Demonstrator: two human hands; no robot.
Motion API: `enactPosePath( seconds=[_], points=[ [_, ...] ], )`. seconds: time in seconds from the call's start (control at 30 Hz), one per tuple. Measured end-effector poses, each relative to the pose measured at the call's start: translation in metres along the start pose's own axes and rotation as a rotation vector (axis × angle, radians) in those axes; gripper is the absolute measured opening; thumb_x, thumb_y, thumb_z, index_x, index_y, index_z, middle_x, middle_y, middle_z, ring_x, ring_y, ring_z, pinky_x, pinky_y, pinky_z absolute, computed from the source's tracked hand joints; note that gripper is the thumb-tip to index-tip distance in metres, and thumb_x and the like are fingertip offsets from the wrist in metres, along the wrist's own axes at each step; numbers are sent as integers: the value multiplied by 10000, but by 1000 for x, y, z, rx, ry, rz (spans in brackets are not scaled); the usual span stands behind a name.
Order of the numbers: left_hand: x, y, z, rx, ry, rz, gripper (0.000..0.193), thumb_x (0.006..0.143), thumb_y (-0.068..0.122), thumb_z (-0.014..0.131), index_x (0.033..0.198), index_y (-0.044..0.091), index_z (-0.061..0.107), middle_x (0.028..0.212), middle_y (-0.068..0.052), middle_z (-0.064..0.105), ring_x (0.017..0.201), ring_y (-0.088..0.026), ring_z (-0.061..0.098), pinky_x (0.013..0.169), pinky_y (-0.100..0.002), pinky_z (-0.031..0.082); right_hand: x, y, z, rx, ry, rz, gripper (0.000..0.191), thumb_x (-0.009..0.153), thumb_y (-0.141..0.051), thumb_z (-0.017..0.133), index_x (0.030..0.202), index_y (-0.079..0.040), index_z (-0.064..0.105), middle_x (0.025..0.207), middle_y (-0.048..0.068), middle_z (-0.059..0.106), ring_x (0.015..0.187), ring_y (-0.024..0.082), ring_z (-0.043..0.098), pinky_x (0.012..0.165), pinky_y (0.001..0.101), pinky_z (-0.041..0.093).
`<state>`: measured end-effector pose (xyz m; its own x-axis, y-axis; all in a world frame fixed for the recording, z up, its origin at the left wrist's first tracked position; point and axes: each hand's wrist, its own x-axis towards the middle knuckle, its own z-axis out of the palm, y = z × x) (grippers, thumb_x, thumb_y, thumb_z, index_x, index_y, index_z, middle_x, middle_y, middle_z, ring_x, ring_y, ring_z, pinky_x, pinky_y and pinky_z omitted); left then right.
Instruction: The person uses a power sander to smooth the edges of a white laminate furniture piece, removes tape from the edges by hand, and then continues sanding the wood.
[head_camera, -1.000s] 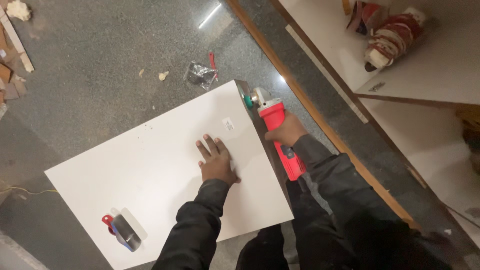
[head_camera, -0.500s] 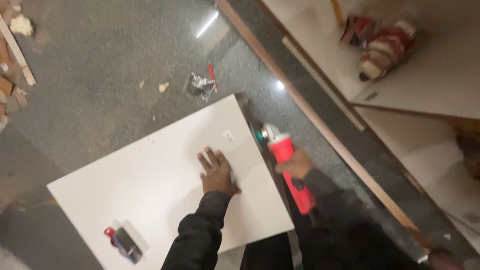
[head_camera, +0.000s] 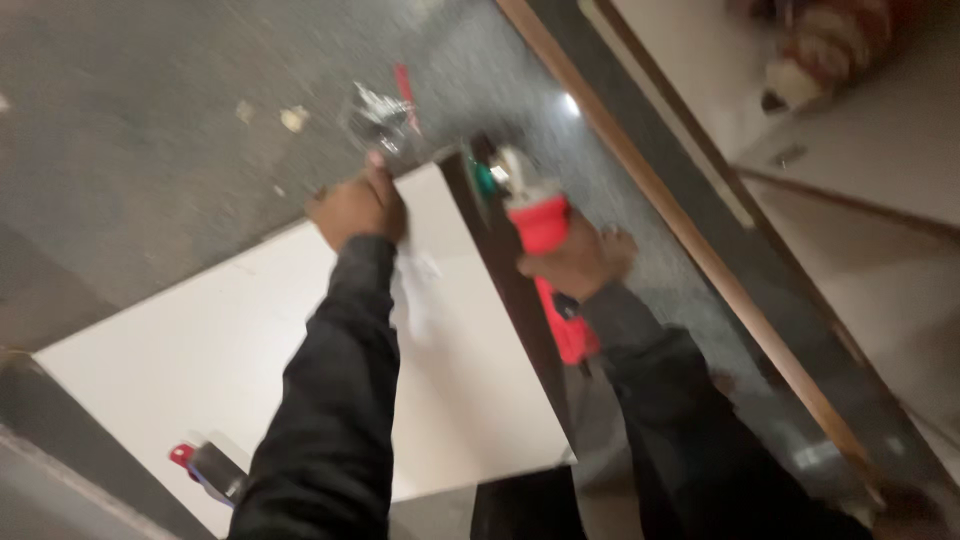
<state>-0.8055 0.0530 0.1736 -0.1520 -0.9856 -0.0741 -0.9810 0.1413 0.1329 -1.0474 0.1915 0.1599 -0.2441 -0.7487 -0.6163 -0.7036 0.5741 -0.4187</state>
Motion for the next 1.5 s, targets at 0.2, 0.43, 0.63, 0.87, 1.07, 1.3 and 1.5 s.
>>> enactPosePath(
  seconds=[0.2, 0.43, 0.63, 0.87, 1.07, 1.3, 1.5],
  points=[
    [-5, -6, 30, -33, -15, -130, 491, 1047, 379, 468, 751, 82, 724, 683, -165, 671, 635, -400, 633, 702, -500, 469, 9, -5, -1, 556, -117, -46, 743, 570, -210, 820, 1232, 11, 566, 1072, 194, 717, 1024, 351, 706, 885, 402, 544],
    [-7, -2, 23, -5, 25, -90, 474, 1041, 310, 487, 690, 68, 695, 659, -148, 676, 607, -377, 613, 731, -480, 446, 17, -14, 4, 520, -122, -23, 742, 593, -230, 832, 1224, 28, 537, 1075, 237, 704, 1044, 412, 690, 894, 438, 556],
    [-7, 1, 24, -4, 26, -85, 449, 1024, 299, 492, 708, 69, 714, 656, -152, 678, 606, -379, 615, 709, -473, 439, 27, -12, 21, 434, -120, 56, 756, 576, -265, 846, 1216, 6, 549, 1069, 248, 707, 1037, 441, 682, 889, 479, 551],
    [-10, -6, 25, -15, 15, -70, 461, 1035, 299, 486, 719, 61, 722, 676, -149, 688, 622, -374, 624, 711, -468, 441, 37, -12, 17, 477, -175, 108, 795, 575, -287, 861, 1241, 9, 545, 1084, 243, 707, 1029, 424, 691, 878, 477, 552],
    [-8, -3, 23, -1, -10, -88, 461, 1023, 314, 481, 732, 67, 739, 672, -148, 690, 638, -371, 633, 727, -477, 443, 18, -19, -4, 488, -197, 88, 801, 572, -249, 829, 1275, -2, 536, 1063, 241, 720, 1020, 421, 701, 890, 448, 560],
    [-7, -1, 21, -29, -44, -72, 450, 1028, 310, 435, 790, 92, 749, 700, -138, 706, 667, -363, 649, 753, -493, 430, 5, -23, -6, 423, -144, 2, 798, 588, -253, 860, 1258, 25, 526, 1085, 267, 697, 1044, 457, 670, 903, 468, 548],
    [-6, -1, 21, -8, -72, -81, 464, 1038, 318, 425, 770, 100, 735, 708, -138, 711, 703, -373, 660, 758, -507, 430, 7, -19, 2, 422, -151, 39, 787, 599, -243, 846, 1259, 39, 523, 1067, 260, 698, 1036, 456, 674, 892, 471, 553]
  ],
)
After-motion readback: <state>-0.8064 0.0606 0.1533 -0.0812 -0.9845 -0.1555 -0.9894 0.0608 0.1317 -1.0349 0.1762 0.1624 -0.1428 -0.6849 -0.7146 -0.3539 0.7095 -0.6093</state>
